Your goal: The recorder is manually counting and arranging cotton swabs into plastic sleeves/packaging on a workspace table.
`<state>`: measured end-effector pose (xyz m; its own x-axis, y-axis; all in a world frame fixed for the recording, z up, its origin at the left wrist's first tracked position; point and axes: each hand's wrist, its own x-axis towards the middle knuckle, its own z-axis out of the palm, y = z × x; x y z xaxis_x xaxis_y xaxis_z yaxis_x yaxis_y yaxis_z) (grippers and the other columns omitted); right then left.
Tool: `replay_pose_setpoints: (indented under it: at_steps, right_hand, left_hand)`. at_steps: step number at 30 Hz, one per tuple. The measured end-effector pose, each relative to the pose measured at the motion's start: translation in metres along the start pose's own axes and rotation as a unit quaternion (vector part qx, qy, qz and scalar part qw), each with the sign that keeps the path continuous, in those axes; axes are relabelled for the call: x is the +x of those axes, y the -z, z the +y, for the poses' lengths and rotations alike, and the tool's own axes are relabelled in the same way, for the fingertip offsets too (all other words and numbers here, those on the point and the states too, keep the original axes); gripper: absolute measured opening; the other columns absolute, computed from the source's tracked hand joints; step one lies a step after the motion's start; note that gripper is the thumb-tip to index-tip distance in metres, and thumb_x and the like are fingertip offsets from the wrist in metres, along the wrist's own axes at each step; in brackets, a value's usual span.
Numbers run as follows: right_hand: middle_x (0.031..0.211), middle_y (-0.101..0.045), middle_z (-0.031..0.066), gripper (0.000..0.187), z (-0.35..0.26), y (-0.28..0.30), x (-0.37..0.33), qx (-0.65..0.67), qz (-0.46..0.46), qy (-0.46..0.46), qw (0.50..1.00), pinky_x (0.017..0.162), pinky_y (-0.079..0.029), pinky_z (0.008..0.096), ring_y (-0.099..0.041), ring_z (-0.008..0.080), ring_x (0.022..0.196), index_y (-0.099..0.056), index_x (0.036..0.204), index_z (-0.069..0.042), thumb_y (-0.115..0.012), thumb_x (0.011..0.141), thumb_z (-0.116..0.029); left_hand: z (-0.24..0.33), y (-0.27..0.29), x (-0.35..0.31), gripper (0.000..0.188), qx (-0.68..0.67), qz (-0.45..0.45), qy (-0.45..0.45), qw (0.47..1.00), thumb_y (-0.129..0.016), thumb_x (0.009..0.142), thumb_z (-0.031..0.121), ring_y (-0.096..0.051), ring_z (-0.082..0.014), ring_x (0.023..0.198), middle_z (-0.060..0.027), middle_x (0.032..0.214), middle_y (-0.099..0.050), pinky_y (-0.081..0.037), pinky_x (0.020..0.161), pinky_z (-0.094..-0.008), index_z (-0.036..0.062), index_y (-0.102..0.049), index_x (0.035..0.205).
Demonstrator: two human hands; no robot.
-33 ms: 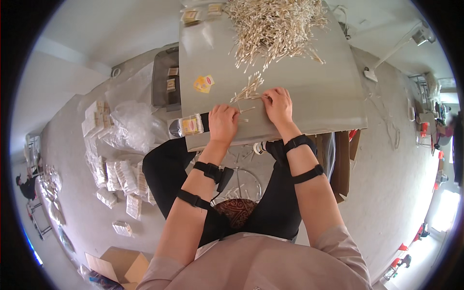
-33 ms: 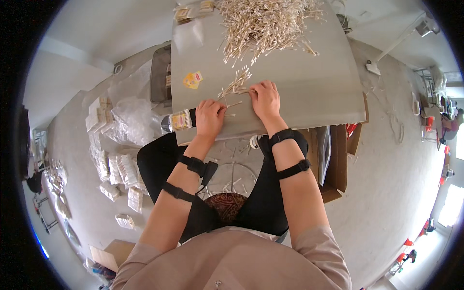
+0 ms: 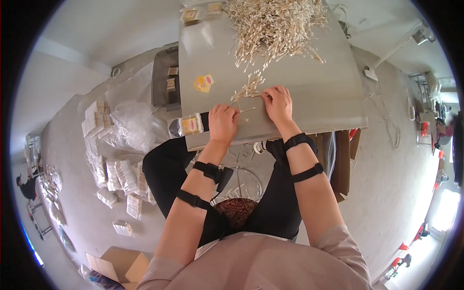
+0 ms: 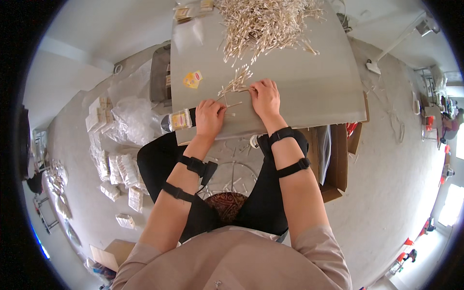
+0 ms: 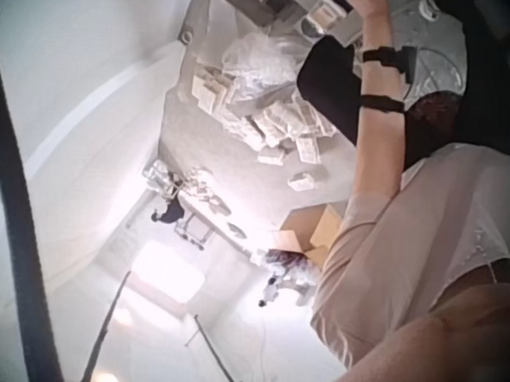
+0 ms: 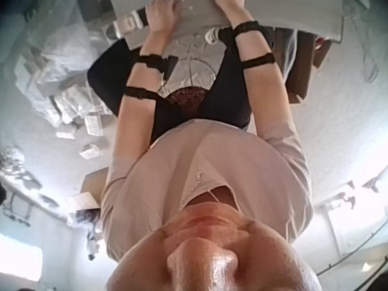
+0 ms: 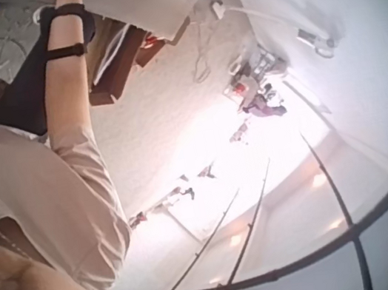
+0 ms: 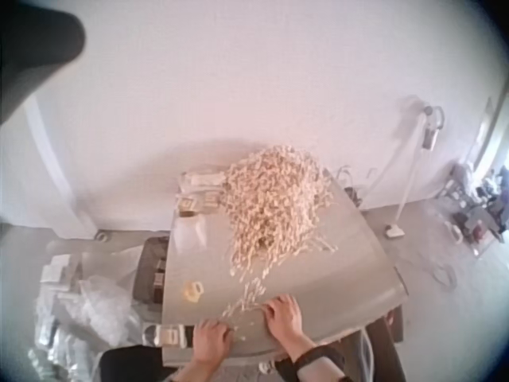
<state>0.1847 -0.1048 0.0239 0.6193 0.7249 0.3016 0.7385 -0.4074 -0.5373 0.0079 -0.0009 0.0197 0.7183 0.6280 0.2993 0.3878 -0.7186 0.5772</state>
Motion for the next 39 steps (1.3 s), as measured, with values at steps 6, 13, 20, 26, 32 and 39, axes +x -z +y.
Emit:
replay_pose_setpoints:
  at_steps: [6,13,20,26,32,39]
  right_hand:
    - [0.09,-0.062,0.0069,0.012,-0.022,0.007,0.0,-0.011,0.025,0.007,1.0,0.081,-0.05,0.0406,-0.059,0.0299,0.093,-0.068,0.088,-0.01,-0.071,0.077,-0.012]
    - [0.085,-0.062,0.0096,0.01,-0.033,0.0,-0.032,0.066,-0.079,0.041,0.994,0.076,-0.05,0.0431,-0.06,0.0319,0.088,-0.067,0.085,-0.008,-0.069,0.076,-0.01]
    - [0.086,-0.063,0.0094,0.009,-0.059,-0.013,-0.022,0.079,-0.1,-0.021,0.992,0.077,-0.05,0.043,-0.061,0.0313,0.089,-0.064,0.082,-0.006,-0.069,0.079,-0.014]
    - [0.092,-0.063,0.0109,0.013,-0.066,-0.029,-0.002,-0.024,-0.083,-0.026,0.996,0.079,-0.051,0.0434,-0.061,0.0322,0.094,-0.063,0.087,-0.006,-0.067,0.081,-0.016]
    - [0.093,-0.063,0.0101,0.008,-0.051,-0.018,0.005,0.015,-0.154,-0.034,0.987,0.081,-0.05,0.0433,-0.06,0.0326,0.095,-0.065,0.085,-0.008,-0.066,0.082,-0.015]
    - [0.092,-0.062,0.0086,0.005,-0.04,-0.008,0.0,0.05,-0.166,0.025,0.985,0.08,-0.05,0.0425,-0.06,0.031,0.093,-0.066,0.085,-0.008,-0.065,0.081,-0.012]
  left_hand:
    - [-0.002,0.015,0.001,0.006,-0.007,-0.016,-0.005,1.0,-0.069,0.075,0.011,-0.058,-0.0283,0.088,-0.0044,0.085,-0.062,-0.044,0.077,-0.0416,0.0113,-0.066,0.081]
    - [-0.014,0.019,-0.005,0.012,-0.003,0.035,0.012,0.999,-0.069,0.075,0.007,-0.059,-0.0322,0.088,-0.0081,0.088,-0.063,-0.046,0.077,-0.0441,0.0088,-0.066,0.086]
    - [-0.021,0.015,0.006,0.009,0.013,0.014,0.05,0.999,-0.071,0.074,0.008,-0.059,-0.0323,0.088,-0.0089,0.089,-0.063,-0.047,0.078,-0.0436,0.008,-0.067,0.083]
    - [-0.021,0.012,0.008,0.008,0.008,-0.022,0.063,0.998,-0.071,0.074,0.009,-0.058,-0.0307,0.09,-0.0082,0.089,-0.062,-0.047,0.079,-0.0427,0.0088,-0.07,0.082]
    - [-0.022,0.016,0.006,0.008,-0.01,-0.032,0.051,0.998,-0.07,0.075,0.008,-0.058,-0.0306,0.089,-0.0078,0.089,-0.061,-0.047,0.078,-0.0425,0.0097,-0.071,0.082]
    - [-0.016,0.018,0.004,0.007,-0.039,-0.071,0.019,0.997,-0.069,0.078,0.009,-0.058,-0.0311,0.089,-0.0089,0.088,-0.062,-0.048,0.079,-0.042,0.0069,-0.07,0.085]
